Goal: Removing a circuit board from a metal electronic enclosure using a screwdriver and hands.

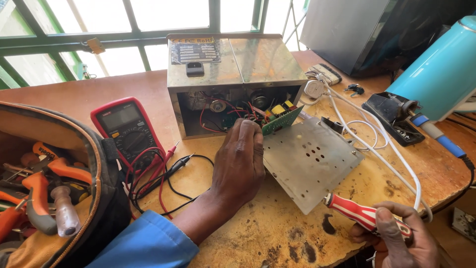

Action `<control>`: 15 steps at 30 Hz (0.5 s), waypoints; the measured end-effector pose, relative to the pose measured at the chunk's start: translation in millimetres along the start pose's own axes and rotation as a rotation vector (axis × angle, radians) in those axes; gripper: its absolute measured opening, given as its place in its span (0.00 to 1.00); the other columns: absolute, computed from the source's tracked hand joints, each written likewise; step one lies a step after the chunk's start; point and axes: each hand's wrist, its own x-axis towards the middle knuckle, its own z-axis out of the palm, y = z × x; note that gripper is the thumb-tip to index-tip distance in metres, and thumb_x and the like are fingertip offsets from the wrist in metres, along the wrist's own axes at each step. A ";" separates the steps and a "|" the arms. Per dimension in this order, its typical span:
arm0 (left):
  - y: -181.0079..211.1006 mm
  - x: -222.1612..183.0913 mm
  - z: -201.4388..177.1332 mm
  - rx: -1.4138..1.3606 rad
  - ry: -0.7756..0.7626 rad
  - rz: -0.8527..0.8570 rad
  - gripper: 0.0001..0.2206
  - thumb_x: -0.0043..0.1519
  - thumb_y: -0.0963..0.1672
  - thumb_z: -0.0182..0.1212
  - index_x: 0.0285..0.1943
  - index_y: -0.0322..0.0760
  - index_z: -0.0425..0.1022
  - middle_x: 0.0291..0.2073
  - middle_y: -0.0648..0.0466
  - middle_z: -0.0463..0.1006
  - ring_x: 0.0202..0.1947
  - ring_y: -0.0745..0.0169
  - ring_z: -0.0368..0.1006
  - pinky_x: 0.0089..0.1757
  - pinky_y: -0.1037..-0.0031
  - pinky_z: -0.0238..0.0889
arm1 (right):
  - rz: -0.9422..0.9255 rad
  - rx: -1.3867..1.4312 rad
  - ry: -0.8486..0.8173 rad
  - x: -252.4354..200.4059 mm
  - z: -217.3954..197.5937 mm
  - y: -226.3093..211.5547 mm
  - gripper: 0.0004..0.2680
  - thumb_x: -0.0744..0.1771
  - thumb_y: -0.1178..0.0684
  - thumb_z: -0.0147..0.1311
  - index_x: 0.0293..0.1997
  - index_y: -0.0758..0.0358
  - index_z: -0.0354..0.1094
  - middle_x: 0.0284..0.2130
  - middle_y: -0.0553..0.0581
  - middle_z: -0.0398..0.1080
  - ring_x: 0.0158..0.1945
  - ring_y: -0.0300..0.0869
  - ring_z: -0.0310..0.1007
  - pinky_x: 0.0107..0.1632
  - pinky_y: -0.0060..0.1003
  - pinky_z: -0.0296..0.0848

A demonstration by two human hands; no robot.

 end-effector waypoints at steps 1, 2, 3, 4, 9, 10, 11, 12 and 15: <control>-0.6 -1.3 0.3 0.001 -0.001 -0.003 0.08 0.72 0.44 0.39 0.43 0.40 0.62 0.36 0.50 0.68 0.36 0.48 0.65 0.30 0.58 0.59 | 0.003 -0.002 -0.002 0.8 3.9 -3.8 0.11 0.72 0.55 0.53 0.53 0.77 0.65 0.29 0.79 0.68 0.23 0.64 0.69 0.30 0.48 0.72; -1.3 -1.4 0.5 0.014 0.000 0.023 0.08 0.72 0.44 0.39 0.43 0.38 0.62 0.38 0.49 0.67 0.37 0.47 0.65 0.30 0.57 0.60 | 0.023 -0.048 -0.006 2.2 8.6 -7.7 0.10 0.71 0.56 0.53 0.53 0.76 0.66 0.29 0.79 0.68 0.22 0.64 0.69 0.28 0.50 0.72; -1.8 -1.3 1.0 0.027 0.002 0.049 0.07 0.71 0.43 0.39 0.44 0.37 0.62 0.39 0.48 0.66 0.39 0.45 0.64 0.31 0.56 0.61 | 0.043 -0.095 -0.010 3.8 13.0 -11.6 0.09 0.71 0.57 0.54 0.53 0.76 0.67 0.29 0.79 0.69 0.22 0.64 0.68 0.26 0.52 0.71; -1.2 -0.6 0.2 0.026 -0.001 0.049 0.07 0.71 0.43 0.39 0.44 0.37 0.62 0.39 0.48 0.66 0.39 0.45 0.64 0.31 0.56 0.61 | 0.046 -0.095 -0.007 6.7 17.3 -21.0 0.09 0.71 0.57 0.54 0.53 0.76 0.67 0.29 0.79 0.69 0.22 0.64 0.68 0.26 0.52 0.71; -0.7 0.4 2.7 0.047 0.030 0.029 0.06 0.70 0.43 0.42 0.42 0.37 0.63 0.42 0.48 0.66 0.41 0.45 0.66 0.34 0.53 0.63 | 0.215 -0.297 -0.176 35.7 38.6 -54.0 0.19 0.66 0.56 0.55 0.67 0.61 0.62 0.44 0.65 0.74 0.36 0.53 0.74 0.39 0.48 0.77; -1.0 -0.6 3.0 0.035 0.024 0.035 0.06 0.70 0.43 0.42 0.42 0.37 0.63 0.42 0.48 0.66 0.41 0.45 0.66 0.34 0.53 0.63 | 0.215 -0.299 -0.162 45.5 40.1 -45.1 0.19 0.66 0.56 0.55 0.67 0.61 0.62 0.44 0.65 0.74 0.36 0.53 0.74 0.39 0.48 0.77; -1.2 -1.3 3.5 0.057 0.025 0.048 0.07 0.70 0.43 0.42 0.43 0.37 0.64 0.43 0.47 0.67 0.43 0.44 0.66 0.36 0.54 0.63 | 0.103 -0.467 -0.134 55.7 41.2 -36.5 0.25 0.64 0.47 0.56 0.70 0.59 0.58 0.49 0.59 0.71 0.39 0.50 0.74 0.42 0.46 0.72; -1.3 -1.6 4.9 0.076 0.028 0.062 0.07 0.70 0.43 0.42 0.44 0.36 0.65 0.44 0.47 0.67 0.45 0.43 0.66 0.39 0.54 0.63 | -0.012 -0.638 -0.106 66.7 41.6 -28.4 0.32 0.61 0.39 0.57 0.73 0.57 0.53 0.54 0.52 0.69 0.43 0.47 0.74 0.45 0.44 0.68; -2.4 -2.5 9.0 0.090 0.016 0.077 0.07 0.71 0.42 0.43 0.42 0.35 0.65 0.44 0.47 0.67 0.45 0.47 0.65 0.36 0.58 0.63 | 0.009 -0.853 -0.177 73.6 50.1 -42.6 0.32 0.61 0.33 0.48 0.73 0.55 0.56 0.70 0.66 0.56 0.68 0.58 0.60 0.60 0.62 0.64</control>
